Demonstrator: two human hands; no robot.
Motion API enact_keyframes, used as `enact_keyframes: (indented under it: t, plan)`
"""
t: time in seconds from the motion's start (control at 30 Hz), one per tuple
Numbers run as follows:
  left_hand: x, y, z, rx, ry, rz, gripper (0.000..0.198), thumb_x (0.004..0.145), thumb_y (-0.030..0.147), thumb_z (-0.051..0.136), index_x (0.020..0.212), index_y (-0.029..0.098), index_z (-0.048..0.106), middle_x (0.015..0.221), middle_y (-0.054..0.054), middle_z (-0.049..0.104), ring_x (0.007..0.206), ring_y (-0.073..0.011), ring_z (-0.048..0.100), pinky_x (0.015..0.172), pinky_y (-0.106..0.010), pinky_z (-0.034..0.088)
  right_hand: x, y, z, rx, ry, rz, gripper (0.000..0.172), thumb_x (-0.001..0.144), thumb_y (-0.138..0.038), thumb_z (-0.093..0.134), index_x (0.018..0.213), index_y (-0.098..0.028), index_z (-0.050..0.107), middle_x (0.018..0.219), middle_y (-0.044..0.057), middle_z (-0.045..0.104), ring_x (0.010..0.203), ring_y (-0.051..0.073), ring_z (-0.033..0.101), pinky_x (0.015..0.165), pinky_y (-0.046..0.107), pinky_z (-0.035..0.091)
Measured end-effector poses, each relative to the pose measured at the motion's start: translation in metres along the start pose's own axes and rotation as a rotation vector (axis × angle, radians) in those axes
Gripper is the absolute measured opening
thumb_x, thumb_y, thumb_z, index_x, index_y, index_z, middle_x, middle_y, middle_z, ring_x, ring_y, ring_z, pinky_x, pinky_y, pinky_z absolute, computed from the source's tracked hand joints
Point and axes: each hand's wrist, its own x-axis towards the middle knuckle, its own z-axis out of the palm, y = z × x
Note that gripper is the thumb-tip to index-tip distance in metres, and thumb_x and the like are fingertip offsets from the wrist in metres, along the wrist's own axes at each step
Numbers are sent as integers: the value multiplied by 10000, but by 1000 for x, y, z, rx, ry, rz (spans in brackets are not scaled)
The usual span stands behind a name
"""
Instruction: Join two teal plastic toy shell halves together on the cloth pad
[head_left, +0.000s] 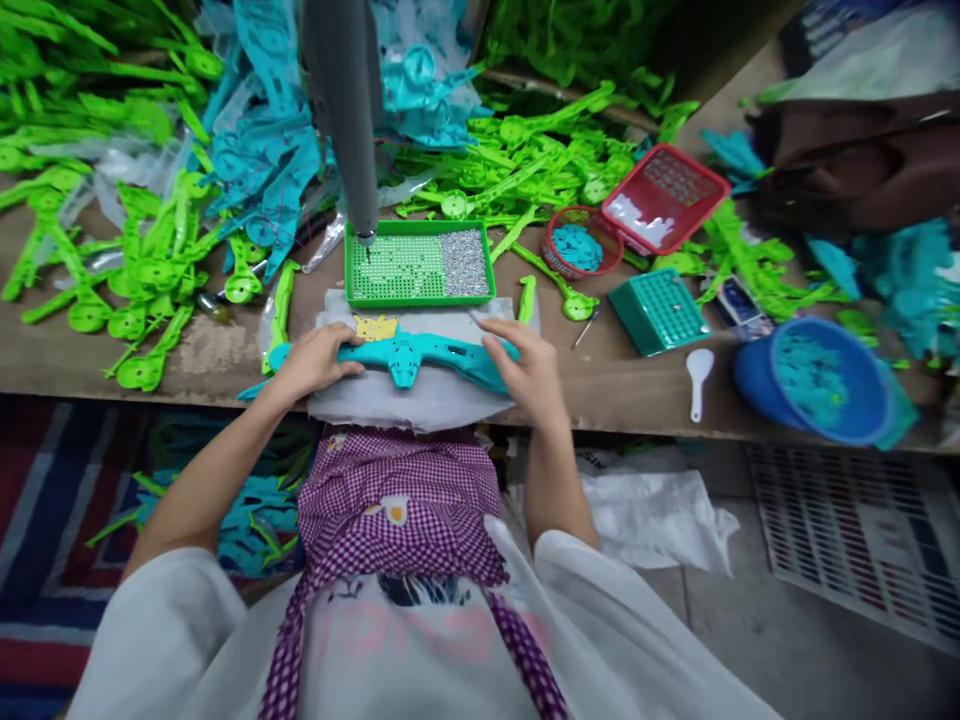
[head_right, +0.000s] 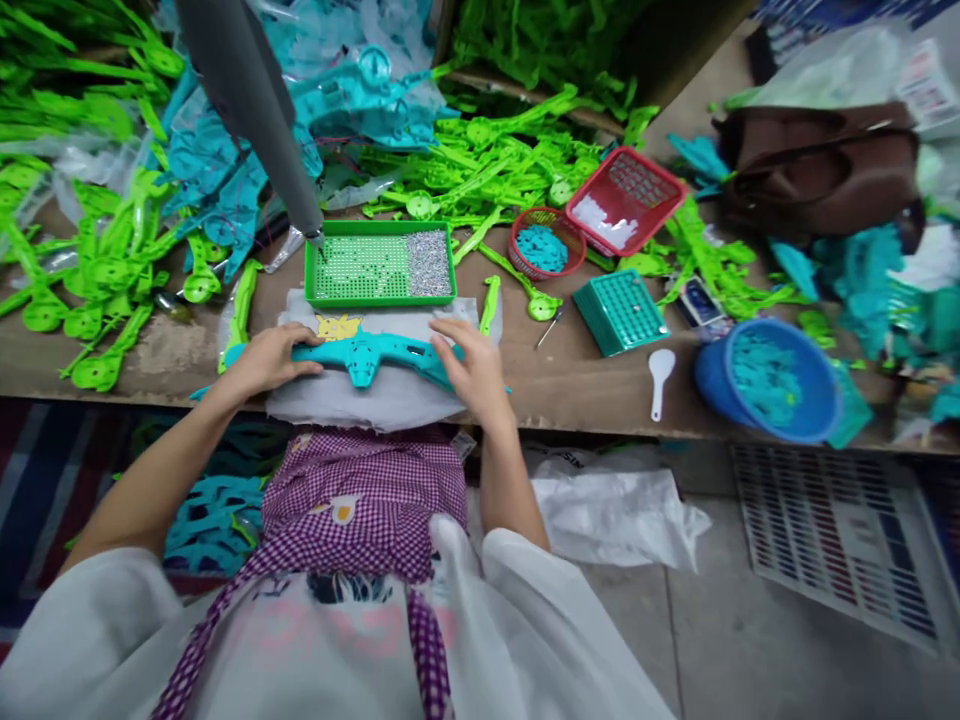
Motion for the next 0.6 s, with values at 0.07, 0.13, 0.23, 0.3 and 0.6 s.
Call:
enact_keyframes:
  t: [0.07, 0.13, 0.23, 0.3, 0.6]
  plan:
    - [1, -2, 1, -2, 4, -1, 396, 764, 337, 752, 1131, 201, 688, 1218, -104, 690, 1116, -311, 642, 970, -436, 486, -26, 19, -27, -112, 62, 83, 299, 917, -457, 569, 1058, -242, 721, 1093, 86, 733, 1055, 241, 675, 973, 450, 516]
    - [2, -4, 3, -14, 14, -6, 392, 764, 349, 745, 1124, 201, 693, 1210, -102, 695, 1103, -309, 647, 968, -433, 488, -46, 30, -49, -188, 21, 118, 370, 878, -473, 613, 1156, -237, 680, 1171, 102, 700, 1119, 264, 642, 995, 462, 492]
    - [3, -6, 5, -43, 28, -9, 385, 747, 355, 744, 1101, 207, 704, 1193, -98, 704, 1096, -310, 650, 976, -436, 488, -61, 38, -59, -273, -161, 147, 594, 798, -453, 688, 1334, -236, 556, 1331, 127, 609, 1248, 312, 553, 1054, 517, 417]
    - [4, -9, 6, -61, 47, -14, 386, 721, 361, 755, 1074, 210, 713, 1174, -100, 711, 1091, -318, 652, 981, -446, 488, -63, 42, -51, -369, -153, 216, 579, 782, -403, 677, 1319, -223, 557, 1306, 140, 607, 1241, 340, 537, 1074, 576, 350]
    - [9, -18, 12, -107, 102, -1, 416, 647, 420, 777, 1012, 228, 730, 1113, -104, 737, 1026, -312, 666, 968, -450, 500, -57, 74, -40, 27, -204, 289, 456, 732, -544, 716, 1071, -238, 731, 1042, 55, 527, 1052, 246, 552, 995, 426, 444]
